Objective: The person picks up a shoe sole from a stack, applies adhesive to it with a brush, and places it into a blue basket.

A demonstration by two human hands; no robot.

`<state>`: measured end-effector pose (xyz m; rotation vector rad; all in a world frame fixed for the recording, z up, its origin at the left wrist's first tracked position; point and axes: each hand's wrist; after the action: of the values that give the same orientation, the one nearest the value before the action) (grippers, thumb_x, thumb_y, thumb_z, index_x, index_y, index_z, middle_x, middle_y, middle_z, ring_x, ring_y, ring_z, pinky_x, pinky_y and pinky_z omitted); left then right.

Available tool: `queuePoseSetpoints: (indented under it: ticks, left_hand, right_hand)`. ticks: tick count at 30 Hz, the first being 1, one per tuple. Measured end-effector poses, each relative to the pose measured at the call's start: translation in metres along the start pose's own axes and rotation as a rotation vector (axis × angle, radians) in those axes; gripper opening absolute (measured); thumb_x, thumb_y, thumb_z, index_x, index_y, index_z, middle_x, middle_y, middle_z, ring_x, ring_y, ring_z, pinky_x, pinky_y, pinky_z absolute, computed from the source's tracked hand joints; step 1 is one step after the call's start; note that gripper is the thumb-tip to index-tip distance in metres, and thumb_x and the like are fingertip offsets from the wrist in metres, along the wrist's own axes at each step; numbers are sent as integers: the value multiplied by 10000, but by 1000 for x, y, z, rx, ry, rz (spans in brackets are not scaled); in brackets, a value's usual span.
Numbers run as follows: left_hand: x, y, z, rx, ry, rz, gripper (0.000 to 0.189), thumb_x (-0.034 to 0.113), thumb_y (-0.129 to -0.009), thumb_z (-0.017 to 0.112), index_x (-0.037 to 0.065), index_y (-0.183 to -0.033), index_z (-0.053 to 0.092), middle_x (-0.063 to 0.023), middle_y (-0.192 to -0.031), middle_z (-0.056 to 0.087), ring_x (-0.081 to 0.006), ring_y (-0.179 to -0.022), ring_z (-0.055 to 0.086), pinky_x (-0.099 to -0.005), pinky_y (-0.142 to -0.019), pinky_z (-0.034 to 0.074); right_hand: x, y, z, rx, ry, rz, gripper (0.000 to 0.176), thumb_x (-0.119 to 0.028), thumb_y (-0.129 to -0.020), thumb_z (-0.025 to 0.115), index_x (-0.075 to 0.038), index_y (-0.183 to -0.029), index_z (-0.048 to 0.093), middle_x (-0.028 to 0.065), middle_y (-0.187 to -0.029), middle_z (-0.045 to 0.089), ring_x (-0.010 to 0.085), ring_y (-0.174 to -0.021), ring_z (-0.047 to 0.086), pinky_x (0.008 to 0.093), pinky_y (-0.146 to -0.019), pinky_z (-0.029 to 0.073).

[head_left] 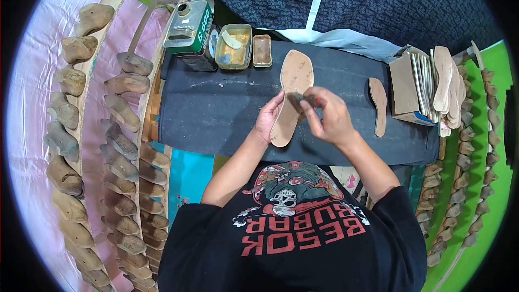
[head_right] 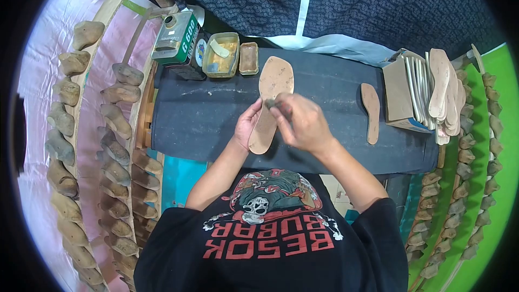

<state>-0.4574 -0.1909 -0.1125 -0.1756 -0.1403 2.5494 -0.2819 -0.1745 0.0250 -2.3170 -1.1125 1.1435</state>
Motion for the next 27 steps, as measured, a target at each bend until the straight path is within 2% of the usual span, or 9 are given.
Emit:
queuePoseSetpoints:
  ticks: [1, 2, 5, 10, 12, 13, 20, 24, 27]
  left_hand:
    - [-7, -4, 24, 175, -173, 68, 513, 347, -1097, 360, 75, -1529, 407, -147, -1509, 499, -297, -1385, 494, -487, -1157, 407]
    - [-10, -6, 31, 174, -172, 70, 513, 347, -1097, 360, 75, -1529, 407, -147, -1509, 499, -297, -1385, 494, -487, -1157, 407]
    - [-13, -10, 39, 149, -252, 157, 567, 336, -1107, 256, 74, -1609, 245, -175, -1641, 293, -322, -1546, 218, -573, -1249, 218]
    - [-12, -4, 38, 155, -293, 133, 561, 350, -1105, 294, 89, -1601, 269, -165, -1631, 321, -322, -1471, 370, -535, -1211, 318]
    - [-12, -3, 40, 191, -311, 127, 541, 342, -1099, 357, 106, -1583, 311, -162, -1617, 350, -318, -1397, 480, -494, -1172, 394]
    - [-12, -4, 37, 116, -239, 119, 526, 311, -1090, 391, 120, -1575, 323, -154, -1607, 372, -314, -1431, 442, -486, -1181, 385]
    - [-21, -11, 42, 196, -343, 232, 553, 304, -1088, 368, 108, -1597, 276, -215, -1626, 306, -352, -1476, 365, -503, -1193, 359]
    - [-14, -8, 29, 107, -245, 108, 510, 284, -1095, 377, 155, -1582, 294, -156, -1570, 416, -351, -1415, 455, -511, -1175, 394]
    - [-21, -8, 35, 249, -235, 168, 483, 266, -1096, 380, 162, -1565, 332, -143, -1523, 472, -325, -1369, 511, -480, -1132, 442]
  right_hand:
    - [-5, 4, 1, -20, -7, -33, 197, -9, -860, 712, 24, -1024, 608, 151, -902, 680, 288, -720, 693, 362, -669, 552]
    - [-12, 12, 4, -74, -42, 4, 212, -17, -846, 727, 20, -1018, 609, 150, -896, 679, 308, -726, 694, 372, -686, 557]
    - [-31, 24, 10, -150, -160, -47, 208, -87, -855, 723, -7, -1023, 631, 150, -864, 671, 313, -741, 686, 391, -695, 553]
    - [-7, 18, 5, 7, -124, 71, 229, -80, -888, 706, 11, -1071, 604, 147, -851, 680, 306, -747, 699, 390, -680, 549]
    - [4, 9, -6, 37, -40, 94, 160, 19, -906, 656, 45, -1040, 573, 157, -943, 672, 260, -714, 698, 333, -632, 558]
    - [7, 7, -10, 54, -11, 75, 159, 27, -906, 649, 46, -1046, 576, 157, -934, 675, 254, -725, 702, 331, -628, 558]
    - [-19, 36, -2, -95, -129, 26, 200, -55, -866, 711, 18, -1021, 609, 149, -821, 664, 299, -686, 674, 390, -636, 541]
    - [1, 22, -13, 70, -56, 167, 184, -52, -934, 665, 26, -1078, 581, 144, -839, 684, 263, -695, 707, 355, -619, 546]
    - [10, 10, -24, 156, -12, 237, 171, -52, -935, 664, 20, -1067, 580, 140, -821, 667, 265, -673, 689, 357, -613, 543]
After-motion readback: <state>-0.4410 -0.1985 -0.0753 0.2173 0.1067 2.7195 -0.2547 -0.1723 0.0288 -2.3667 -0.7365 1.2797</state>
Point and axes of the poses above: each hand's wrist, its own y-axis away from the middle knuckle, its own z-axis out of the palm, x = y × z
